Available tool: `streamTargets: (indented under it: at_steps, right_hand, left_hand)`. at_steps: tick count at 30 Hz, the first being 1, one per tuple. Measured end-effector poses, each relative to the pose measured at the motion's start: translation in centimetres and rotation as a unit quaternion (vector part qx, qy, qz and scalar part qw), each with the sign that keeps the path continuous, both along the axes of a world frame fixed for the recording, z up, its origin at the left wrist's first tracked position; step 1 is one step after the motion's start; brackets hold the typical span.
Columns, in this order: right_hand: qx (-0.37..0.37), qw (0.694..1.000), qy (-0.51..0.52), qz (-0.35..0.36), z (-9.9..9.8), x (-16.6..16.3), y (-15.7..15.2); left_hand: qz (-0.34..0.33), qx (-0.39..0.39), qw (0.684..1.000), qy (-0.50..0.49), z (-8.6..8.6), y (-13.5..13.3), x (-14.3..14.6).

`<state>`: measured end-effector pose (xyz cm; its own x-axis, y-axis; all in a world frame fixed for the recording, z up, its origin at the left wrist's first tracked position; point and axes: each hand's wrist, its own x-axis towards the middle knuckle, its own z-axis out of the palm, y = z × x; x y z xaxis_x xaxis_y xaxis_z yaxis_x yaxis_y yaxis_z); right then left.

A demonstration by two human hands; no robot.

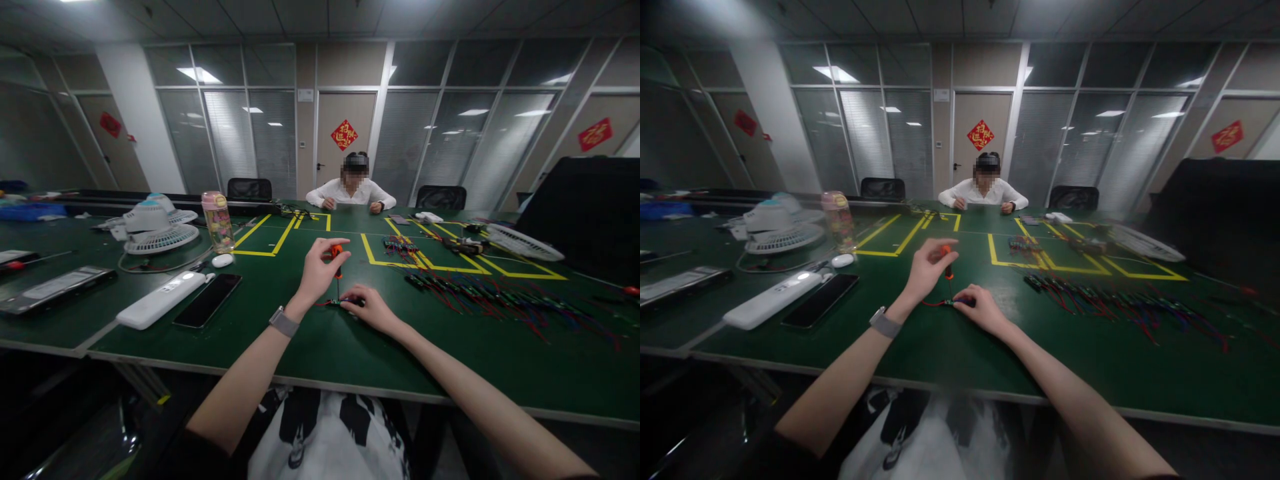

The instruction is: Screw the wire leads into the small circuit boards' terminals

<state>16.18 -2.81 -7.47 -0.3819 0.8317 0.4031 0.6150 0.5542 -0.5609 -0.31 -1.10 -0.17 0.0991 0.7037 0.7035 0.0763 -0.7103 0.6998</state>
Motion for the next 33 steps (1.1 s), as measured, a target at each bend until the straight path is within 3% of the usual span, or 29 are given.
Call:
streamTargets:
  at_steps: [3,6,8,13,17,22,24,27,33]
  right_hand:
    - [0.0,1.0,0.002,0.003,0.0,0.0,0.0]
    - [-0.008,1.0,0.007,0.002,0.0,0.1,0.2]
    - [-0.016,1.0,0.011,-0.003,-0.1,0.1,0.4]
    - [-0.019,1.0,0.015,-0.011,-0.3,0.2,0.7]
    - [-0.019,1.0,0.01,-0.013,-0.2,0.2,0.7]
    - [-0.024,0.999,-0.003,-0.026,0.1,0.0,0.5]
    - [-0.025,0.999,-0.003,-0.027,0.2,-0.1,0.4]
    - [-0.02,0.999,-0.002,-0.027,0.2,-0.2,0.3]
    - [0.019,0.999,-0.015,-0.039,0.2,-0.8,0.0]
  left_hand:
    - [0.049,0.044,0.997,0.035,0.0,-0.2,0.0]
    - [-0.035,-0.008,0.999,0.013,0.0,-0.3,0.2]
    - [-0.058,-0.026,0.998,0.002,-0.1,-0.4,0.4]
    - [0.032,0.051,0.997,0.043,-0.1,-0.4,0.3]
    - [-0.049,-0.009,0.999,0.002,-0.1,-0.2,0.2]
    - [0.082,0.053,0.994,0.052,-0.1,-0.2,0.0]
    - [0.06,0.047,0.996,0.051,-0.2,-0.1,0.1]
    - [-0.023,0.003,0.999,0.023,-0.4,-0.1,0.2]
    - [0.061,0.057,0.994,0.069,-0.1,-0.5,0.3]
